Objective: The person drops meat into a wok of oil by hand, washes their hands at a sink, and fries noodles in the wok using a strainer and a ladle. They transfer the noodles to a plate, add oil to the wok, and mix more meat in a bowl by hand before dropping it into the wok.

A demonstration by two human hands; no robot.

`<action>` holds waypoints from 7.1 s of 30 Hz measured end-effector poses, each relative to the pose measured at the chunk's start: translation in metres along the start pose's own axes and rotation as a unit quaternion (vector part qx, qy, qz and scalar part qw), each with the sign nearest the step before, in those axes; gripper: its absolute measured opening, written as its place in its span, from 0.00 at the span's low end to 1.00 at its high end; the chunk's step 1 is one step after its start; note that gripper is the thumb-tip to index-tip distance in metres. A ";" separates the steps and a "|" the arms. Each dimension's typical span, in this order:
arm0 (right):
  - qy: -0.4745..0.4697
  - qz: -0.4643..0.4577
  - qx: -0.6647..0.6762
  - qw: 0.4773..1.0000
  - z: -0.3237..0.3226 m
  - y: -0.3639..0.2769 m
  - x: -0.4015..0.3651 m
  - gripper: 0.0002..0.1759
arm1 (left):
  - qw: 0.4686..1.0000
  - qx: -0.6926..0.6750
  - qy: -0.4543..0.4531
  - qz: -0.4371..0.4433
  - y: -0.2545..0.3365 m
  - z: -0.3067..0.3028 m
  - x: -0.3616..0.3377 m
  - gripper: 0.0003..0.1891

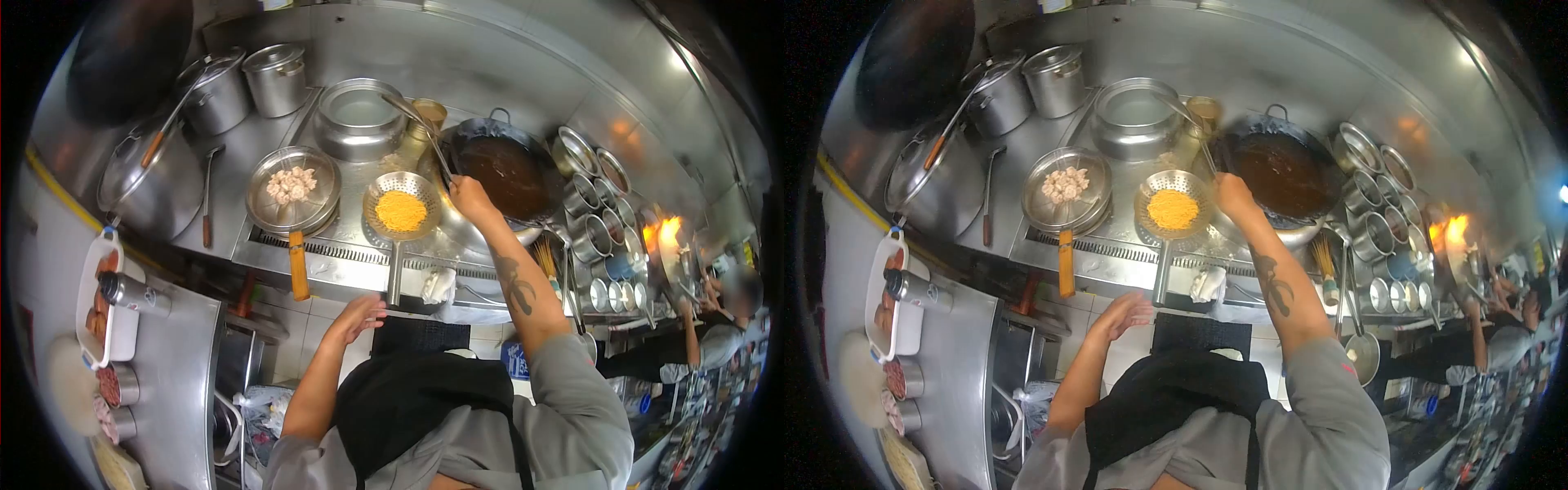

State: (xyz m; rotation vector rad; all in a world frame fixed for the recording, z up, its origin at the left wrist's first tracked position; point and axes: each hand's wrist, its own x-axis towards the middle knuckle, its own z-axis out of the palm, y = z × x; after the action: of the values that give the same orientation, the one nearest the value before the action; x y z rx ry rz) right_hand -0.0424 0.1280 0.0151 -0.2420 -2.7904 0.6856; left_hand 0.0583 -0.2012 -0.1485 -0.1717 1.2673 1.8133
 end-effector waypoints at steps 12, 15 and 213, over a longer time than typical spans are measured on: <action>0.005 0.110 0.462 0.880 -0.081 -0.018 -0.095 0.18 | 0.998 0.006 0.049 0.032 0.029 0.074 0.075 0.05; -0.007 0.125 0.488 0.864 -0.091 -0.031 -0.120 0.17 | 0.995 0.050 0.065 0.048 0.038 0.083 0.065 0.07; 0.099 0.253 0.303 0.913 -0.218 0.297 -0.236 0.05 | 0.954 -0.072 0.126 0.263 0.075 0.200 0.017 0.11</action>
State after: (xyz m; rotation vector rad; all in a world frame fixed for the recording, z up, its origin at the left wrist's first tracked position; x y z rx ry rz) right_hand 0.2740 0.4296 0.0121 -0.8571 -2.1806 1.5011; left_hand 0.0651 -0.0355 -0.0126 -0.1580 1.4533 2.4041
